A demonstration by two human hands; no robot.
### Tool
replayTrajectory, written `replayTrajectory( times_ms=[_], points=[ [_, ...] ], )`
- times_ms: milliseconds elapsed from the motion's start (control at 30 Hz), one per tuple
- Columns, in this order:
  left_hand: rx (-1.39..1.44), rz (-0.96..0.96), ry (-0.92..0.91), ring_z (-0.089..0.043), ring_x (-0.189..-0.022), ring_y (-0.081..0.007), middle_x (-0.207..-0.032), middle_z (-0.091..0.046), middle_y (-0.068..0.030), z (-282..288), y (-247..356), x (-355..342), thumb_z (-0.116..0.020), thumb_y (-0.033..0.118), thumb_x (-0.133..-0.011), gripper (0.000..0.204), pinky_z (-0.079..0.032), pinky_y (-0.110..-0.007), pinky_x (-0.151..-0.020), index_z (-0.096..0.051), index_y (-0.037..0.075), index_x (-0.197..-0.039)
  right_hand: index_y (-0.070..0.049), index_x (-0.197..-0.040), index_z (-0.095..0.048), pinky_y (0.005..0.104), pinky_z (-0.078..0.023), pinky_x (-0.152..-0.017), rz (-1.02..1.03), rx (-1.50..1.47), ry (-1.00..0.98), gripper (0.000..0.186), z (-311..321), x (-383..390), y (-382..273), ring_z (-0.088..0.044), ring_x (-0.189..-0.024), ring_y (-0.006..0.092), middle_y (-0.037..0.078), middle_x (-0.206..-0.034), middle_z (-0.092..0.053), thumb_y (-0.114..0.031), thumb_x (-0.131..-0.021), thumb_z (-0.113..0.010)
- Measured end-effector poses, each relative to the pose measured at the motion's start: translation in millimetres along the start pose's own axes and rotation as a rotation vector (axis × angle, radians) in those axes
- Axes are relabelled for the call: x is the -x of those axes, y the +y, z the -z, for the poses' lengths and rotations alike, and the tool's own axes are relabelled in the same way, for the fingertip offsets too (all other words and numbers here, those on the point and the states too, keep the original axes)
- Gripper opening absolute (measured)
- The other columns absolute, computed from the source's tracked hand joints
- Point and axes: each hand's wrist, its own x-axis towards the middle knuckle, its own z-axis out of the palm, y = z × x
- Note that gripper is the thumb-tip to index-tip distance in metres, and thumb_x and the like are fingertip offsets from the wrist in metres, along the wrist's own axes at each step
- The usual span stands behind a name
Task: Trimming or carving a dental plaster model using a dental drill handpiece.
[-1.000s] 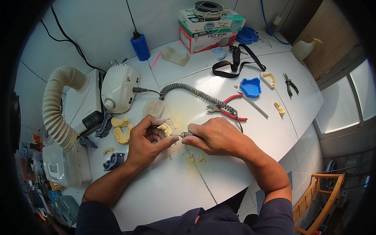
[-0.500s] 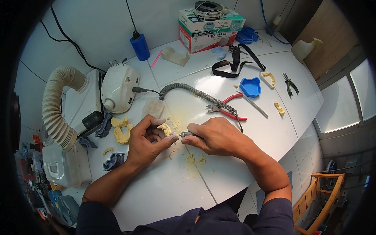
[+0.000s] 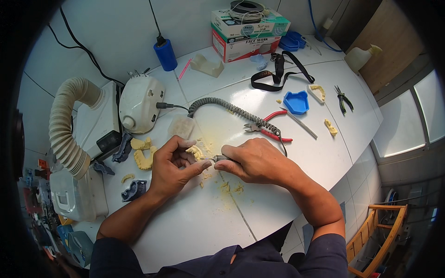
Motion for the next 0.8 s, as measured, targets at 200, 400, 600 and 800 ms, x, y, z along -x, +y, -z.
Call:
replayTrajectory(
  times_ms=[200, 400, 600, 800],
  points=[
    [-0.023, -0.006, 0.005, -0.063, -0.077, -0.0029, -0.095, -0.068, -0.0036, -0.1, -2.3, 0.0, -0.092, 0.004, -0.085, 0.045, -0.053, -0.019, -0.066, -0.062, -0.002, -0.118, -0.006, -0.091, -0.066, 0.052, -0.048, -0.059, -0.008, 0.01, 0.007, 0.045, 0.2, -0.5, -2.8, -0.065, -0.062, 0.0425, 0.019, -0.062, -0.06, -0.047, -0.107, -0.063],
    [-0.022, -0.006, 0.012, -0.063, -0.078, -0.0024, -0.095, -0.068, -0.003, 0.2, 0.3, -0.1, -0.092, 0.006, -0.086, 0.043, -0.052, -0.019, -0.066, -0.062, 0.0, -0.116, -0.005, -0.09, -0.065, 0.0519, -0.047, -0.059, -0.014, 0.026, 0.021, 0.045, -1.7, -0.7, -1.6, -0.064, -0.061, 0.0426, 0.019, -0.062, -0.06, -0.047, -0.107, -0.064],
    [-0.025, -0.005, 0.009, -0.061, -0.078, -0.0019, -0.097, -0.069, -0.0032, 0.6, 1.0, -0.8, -0.093, 0.006, -0.086, 0.04, -0.052, -0.019, -0.066, -0.061, 0.002, -0.11, -0.005, -0.091, -0.064, 0.0521, -0.048, -0.06, -0.003, 0.022, -0.009, 0.044, -1.1, -0.5, -0.9, -0.064, -0.061, 0.0428, 0.019, -0.062, -0.06, -0.045, -0.108, -0.063],
    [0.056, 0.016, -0.001, -0.068, -0.085, -0.0059, -0.102, -0.071, -0.0067, -0.2, 1.3, 0.0, -0.091, 0.003, -0.087, 0.042, -0.058, -0.022, -0.073, -0.058, 0.002, -0.113, -0.004, -0.094, -0.064, 0.0531, -0.047, -0.061, -0.02, -0.02, 0.045, 0.044, -0.5, -0.7, 0.6, -0.065, -0.064, 0.0437, 0.02, -0.064, -0.061, -0.045, -0.108, -0.061]
  ],
)
